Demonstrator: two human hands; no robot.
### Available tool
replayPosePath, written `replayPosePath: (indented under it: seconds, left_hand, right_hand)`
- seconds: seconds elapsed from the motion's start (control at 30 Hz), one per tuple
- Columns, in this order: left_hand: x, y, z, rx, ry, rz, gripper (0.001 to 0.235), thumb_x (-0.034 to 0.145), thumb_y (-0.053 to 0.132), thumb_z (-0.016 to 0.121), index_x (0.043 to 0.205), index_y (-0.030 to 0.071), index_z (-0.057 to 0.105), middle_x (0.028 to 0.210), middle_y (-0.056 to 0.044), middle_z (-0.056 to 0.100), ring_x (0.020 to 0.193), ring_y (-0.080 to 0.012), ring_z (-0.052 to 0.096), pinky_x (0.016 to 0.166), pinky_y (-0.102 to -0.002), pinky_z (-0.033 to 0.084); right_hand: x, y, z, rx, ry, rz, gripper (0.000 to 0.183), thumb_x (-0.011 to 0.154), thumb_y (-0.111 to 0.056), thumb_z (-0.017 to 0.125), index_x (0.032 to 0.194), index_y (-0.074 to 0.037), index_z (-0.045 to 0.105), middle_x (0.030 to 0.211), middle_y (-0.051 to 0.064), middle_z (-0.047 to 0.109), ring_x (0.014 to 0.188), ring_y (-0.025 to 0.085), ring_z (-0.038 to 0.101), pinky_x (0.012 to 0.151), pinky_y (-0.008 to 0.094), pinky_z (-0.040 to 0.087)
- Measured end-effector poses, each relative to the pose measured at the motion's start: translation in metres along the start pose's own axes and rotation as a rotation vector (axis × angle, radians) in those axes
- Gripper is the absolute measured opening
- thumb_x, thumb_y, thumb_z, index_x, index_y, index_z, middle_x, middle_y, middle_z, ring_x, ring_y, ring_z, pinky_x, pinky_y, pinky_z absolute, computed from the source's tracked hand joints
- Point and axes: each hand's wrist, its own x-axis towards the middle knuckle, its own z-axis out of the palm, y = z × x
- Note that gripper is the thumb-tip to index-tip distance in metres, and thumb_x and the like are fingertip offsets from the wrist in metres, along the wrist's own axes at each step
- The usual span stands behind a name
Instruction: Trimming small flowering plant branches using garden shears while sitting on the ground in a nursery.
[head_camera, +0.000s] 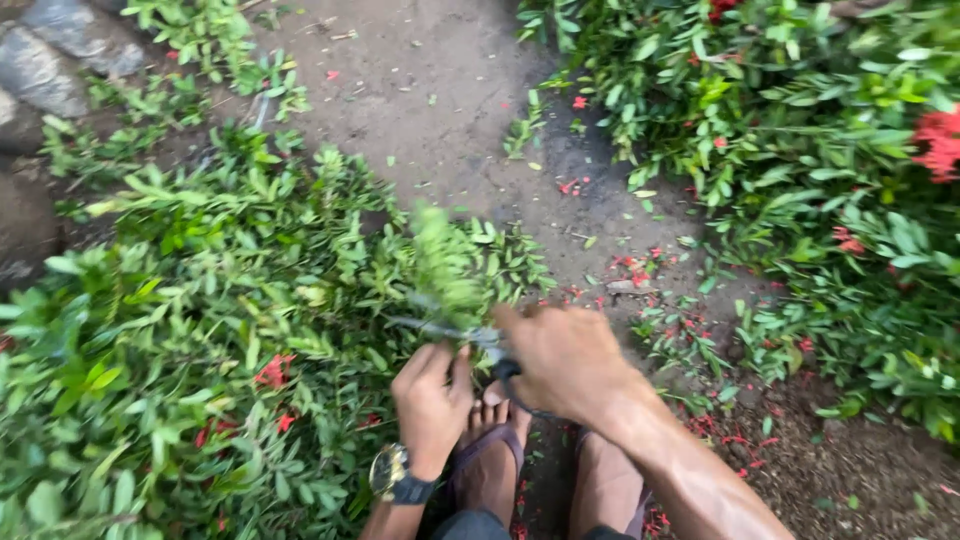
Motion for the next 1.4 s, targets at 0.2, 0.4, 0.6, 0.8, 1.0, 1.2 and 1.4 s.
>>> replayPosePath:
  seconds: [0.2,0.4,0.6,0.8,1.0,1.2,1.4]
  left_hand:
    - [-0.079,-0.059,0.006,-0.535,0.025,-0.706,0.023,0.083,-0.004,0.067,0.102,-0.005,0.079,0.075,-0.013,0.078,0.062,-0.0175,0.068,0.056,-0.026,0.052]
    - [-0.131,-0.13,-0.015,-1.433,0.269,-1.069,0.028,0.109,0.027,0.053,0.128,0.008,0.063,0.118,-0.015,0.072,0.101,-0.0197,0.07,0.083,-0.031,0.056]
    - [-0.053,-0.04,0.0,-1.128,0.202,-1.038,0.014,0.093,-0.001,0.062,0.107,-0.003,0.062,0.083,-0.017,0.06,0.062,-0.0224,0.052,0.044,-0.03,0.035]
    - [0.118,-0.031,0.097,-0.569,-0.08,-0.174,0.046,0.095,0.04,0.064,0.116,0.001,0.063,0.101,-0.013,0.07,0.082,-0.0206,0.07,0.07,-0.031,0.063]
    - [0.251,-0.094,0.21,0.216,-0.14,-0.082,0.05,0.085,0.038,0.075,0.125,0.012,0.062,0.11,-0.016,0.064,0.092,-0.0404,0.066,0.079,-0.052,0.052]
    - [0.256,-0.092,0.216,0.311,-0.214,-0.124,0.008,0.077,0.013,0.07,0.084,0.012,0.075,0.08,-0.013,0.074,0.071,-0.0399,0.069,0.068,-0.049,0.055]
    - [0.164,-0.024,0.151,-1.314,-0.455,-0.852,0.027,0.096,0.001,0.061,0.122,-0.006,0.06,0.1,-0.013,0.06,0.079,-0.0192,0.062,0.074,-0.03,0.06]
  right_hand:
    - [-0.025,-0.009,0.039,0.326,0.106,-0.388,0.028,0.07,0.003,0.071,0.097,-0.003,0.067,0.067,0.011,0.074,0.047,0.025,0.069,0.048,0.037,0.062]
    - [-0.074,0.053,0.079,0.695,0.334,-0.111,0.035,0.065,-0.009,0.072,0.1,-0.011,0.072,0.084,0.004,0.076,0.061,0.024,0.068,0.055,0.036,0.052]
    - [-0.067,0.152,0.17,0.401,0.652,0.489,0.056,0.072,-0.015,0.076,0.128,-0.017,0.067,0.103,0.011,0.074,0.075,0.031,0.071,0.062,0.042,0.054]
    - [-0.045,0.166,0.206,0.56,0.694,0.527,0.045,0.073,-0.001,0.078,0.117,-0.005,0.069,0.078,0.013,0.076,0.057,0.023,0.068,0.05,0.036,0.054]
    - [-0.054,0.128,0.171,1.277,0.74,0.403,0.045,0.069,0.007,0.075,0.112,0.002,0.066,0.073,0.009,0.076,0.066,0.017,0.071,0.066,0.028,0.058]
    - [-0.072,0.121,0.162,1.323,0.714,0.55,0.054,0.069,-0.007,0.089,0.118,-0.002,0.068,0.086,0.008,0.078,0.074,0.016,0.071,0.076,0.029,0.056]
    - [-0.09,0.103,0.156,1.335,0.547,0.499,0.049,0.073,-0.024,0.089,0.113,-0.002,0.07,0.071,0.005,0.069,0.065,0.017,0.064,0.066,0.031,0.049]
